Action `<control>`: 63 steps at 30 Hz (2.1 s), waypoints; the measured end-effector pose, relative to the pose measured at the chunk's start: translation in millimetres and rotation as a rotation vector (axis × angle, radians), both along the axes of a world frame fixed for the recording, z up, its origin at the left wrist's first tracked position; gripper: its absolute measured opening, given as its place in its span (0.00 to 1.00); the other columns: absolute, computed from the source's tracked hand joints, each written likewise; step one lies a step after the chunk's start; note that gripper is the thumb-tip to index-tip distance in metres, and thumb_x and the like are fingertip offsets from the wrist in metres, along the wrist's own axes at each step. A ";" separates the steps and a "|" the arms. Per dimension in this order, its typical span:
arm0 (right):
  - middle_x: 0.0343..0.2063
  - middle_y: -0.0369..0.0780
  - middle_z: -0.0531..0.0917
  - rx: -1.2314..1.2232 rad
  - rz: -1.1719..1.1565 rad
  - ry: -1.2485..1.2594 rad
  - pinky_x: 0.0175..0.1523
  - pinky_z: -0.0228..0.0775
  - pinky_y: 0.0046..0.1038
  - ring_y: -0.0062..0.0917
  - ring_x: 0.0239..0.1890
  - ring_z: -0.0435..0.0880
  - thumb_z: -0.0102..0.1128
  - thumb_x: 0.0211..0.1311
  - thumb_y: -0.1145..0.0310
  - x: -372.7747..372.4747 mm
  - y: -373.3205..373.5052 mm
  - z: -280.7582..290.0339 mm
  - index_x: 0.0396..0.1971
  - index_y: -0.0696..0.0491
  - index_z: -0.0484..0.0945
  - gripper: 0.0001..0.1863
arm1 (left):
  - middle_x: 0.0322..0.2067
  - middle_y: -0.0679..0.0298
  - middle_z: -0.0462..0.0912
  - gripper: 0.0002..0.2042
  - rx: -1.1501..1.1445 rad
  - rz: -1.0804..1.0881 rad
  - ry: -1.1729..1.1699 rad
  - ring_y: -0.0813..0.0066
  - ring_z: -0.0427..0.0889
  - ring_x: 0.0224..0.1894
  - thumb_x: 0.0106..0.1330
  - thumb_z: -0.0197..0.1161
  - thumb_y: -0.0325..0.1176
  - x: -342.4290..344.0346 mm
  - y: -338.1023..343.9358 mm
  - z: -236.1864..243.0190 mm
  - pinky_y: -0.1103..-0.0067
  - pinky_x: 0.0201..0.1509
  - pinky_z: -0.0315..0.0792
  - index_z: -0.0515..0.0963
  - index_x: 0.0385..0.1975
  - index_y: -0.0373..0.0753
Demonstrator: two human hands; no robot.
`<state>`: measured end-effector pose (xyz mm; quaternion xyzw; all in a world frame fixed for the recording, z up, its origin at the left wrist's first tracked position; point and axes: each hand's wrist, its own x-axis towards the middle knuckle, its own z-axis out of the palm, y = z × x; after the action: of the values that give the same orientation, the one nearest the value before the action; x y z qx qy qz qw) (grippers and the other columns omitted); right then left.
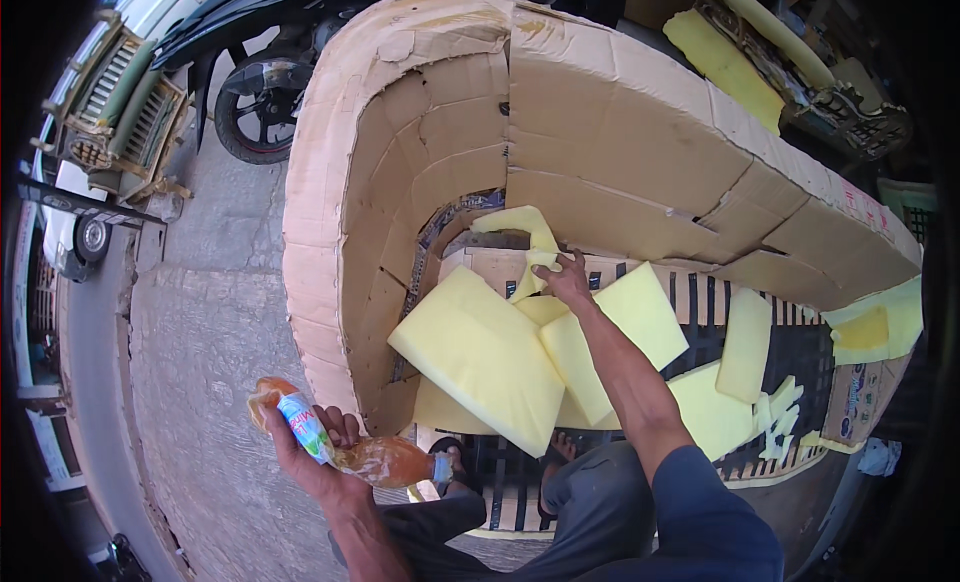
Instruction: The person cuts foam padding with a knife, pours adhesive from a plastic bottle onto a small foam piece, and applies the adhesive onto a cardboard-covered sofa frame and foam cushions.
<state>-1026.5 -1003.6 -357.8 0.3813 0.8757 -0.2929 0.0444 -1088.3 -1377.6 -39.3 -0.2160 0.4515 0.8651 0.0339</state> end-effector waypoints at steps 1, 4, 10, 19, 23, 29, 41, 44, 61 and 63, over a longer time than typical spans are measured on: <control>0.70 0.46 0.55 -0.190 -0.143 0.135 0.50 0.81 0.35 0.40 0.58 0.76 0.71 0.54 0.48 -11.0 5.1 -13.5 0.59 0.55 0.75 0.37 | 0.09 0.68 0.66 0.22 0.011 0.042 0.007 0.79 0.62 0.09 0.73 0.51 0.56 7.0 -14.5 -10.0 0.82 0.12 0.58 0.71 0.29 0.42; 0.49 0.50 0.82 -0.685 -0.269 0.244 0.56 0.75 0.35 0.40 0.54 0.80 0.72 0.50 0.51 -29.9 -2.4 -13.3 0.54 0.49 0.80 0.31 | 0.10 0.66 0.68 0.21 0.035 0.114 0.119 0.79 0.63 0.09 0.75 0.48 0.55 23.2 -46.1 -11.2 0.82 0.12 0.59 0.72 0.42 0.40; 0.44 0.46 0.84 -0.162 0.164 0.109 0.48 0.76 0.35 0.34 0.42 0.84 0.73 0.49 0.49 -12.6 46.6 34.0 0.54 0.53 0.80 0.34 | 0.10 0.67 0.64 0.21 0.261 -0.049 0.460 0.80 0.62 0.10 0.76 0.46 0.54 25.1 -41.6 5.5 0.83 0.13 0.59 0.71 0.38 0.39; 0.46 0.46 0.84 -0.389 0.414 0.411 0.60 0.68 0.35 0.33 0.51 0.81 0.67 0.58 0.51 34.8 -61.8 257.0 0.53 0.52 0.81 0.27 | 0.09 0.69 0.63 0.25 0.361 -0.217 0.246 0.80 0.61 0.10 0.72 0.51 0.58 16.5 -38.7 -14.4 0.81 0.13 0.59 0.69 0.21 0.42; 0.44 0.38 0.83 -0.699 0.705 0.414 0.59 0.68 0.32 0.26 0.51 0.79 0.69 0.59 0.56 60.3 -101.1 285.2 0.49 0.56 0.81 0.24 | 0.10 0.69 0.64 0.24 0.336 -0.137 0.316 0.80 0.62 0.10 0.74 0.51 0.55 8.5 -58.6 -14.4 0.81 0.14 0.59 0.70 0.23 0.41; 0.46 0.43 0.76 0.239 1.169 0.220 0.63 0.56 0.60 0.40 0.61 0.68 0.67 0.52 0.50 66.0 -225.4 189.9 0.39 0.53 0.82 0.22 | 0.11 0.69 0.64 0.23 0.360 -0.103 0.311 0.80 0.63 0.12 0.73 0.52 0.56 -5.1 -68.0 -20.3 0.81 0.14 0.58 0.72 0.27 0.40; 0.44 0.51 0.70 0.564 0.523 0.448 0.51 0.71 0.42 0.48 0.52 0.70 0.70 0.43 0.72 100.8 -128.6 233.4 0.42 0.56 0.76 0.22 | 0.09 0.66 0.69 0.21 0.466 -0.125 0.328 0.77 0.66 0.08 0.74 0.49 0.56 -1.1 -68.9 -14.5 0.82 0.12 0.61 0.71 0.30 0.43; 0.41 0.46 0.73 0.442 0.270 0.277 0.51 0.72 0.39 0.42 0.44 0.77 0.68 0.45 0.69 171.7 -62.8 295.0 0.41 0.55 0.79 0.20 | 0.10 0.66 0.68 0.20 0.460 -0.119 0.287 0.78 0.66 0.09 0.74 0.50 0.55 -6.6 -62.8 -20.6 0.82 0.13 0.61 0.72 0.30 0.44; 0.43 0.50 0.83 0.670 0.339 0.215 0.55 0.71 0.42 0.45 0.49 0.80 0.61 0.54 0.68 -80.4 33.4 385.0 0.50 0.51 0.82 0.20 | 0.10 0.67 0.68 0.20 0.364 -0.063 0.167 0.78 0.68 0.09 0.72 0.53 0.56 -38.7 -26.3 -45.8 0.82 0.12 0.63 0.72 0.32 0.44; 0.44 0.50 0.83 0.817 0.260 0.565 0.56 0.72 0.41 0.43 0.49 0.81 0.60 0.57 0.68 -135.8 70.6 383.8 0.49 0.50 0.83 0.18 | 0.10 0.67 0.68 0.20 0.332 -0.033 0.169 0.79 0.68 0.09 0.72 0.53 0.56 -38.7 -22.0 -39.6 0.82 0.12 0.63 0.72 0.33 0.44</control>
<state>-1162.2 -933.0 26.0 0.1612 0.9367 -0.0105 -0.3106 -1127.1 -1399.6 -78.9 -0.1267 0.3072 0.9421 0.0454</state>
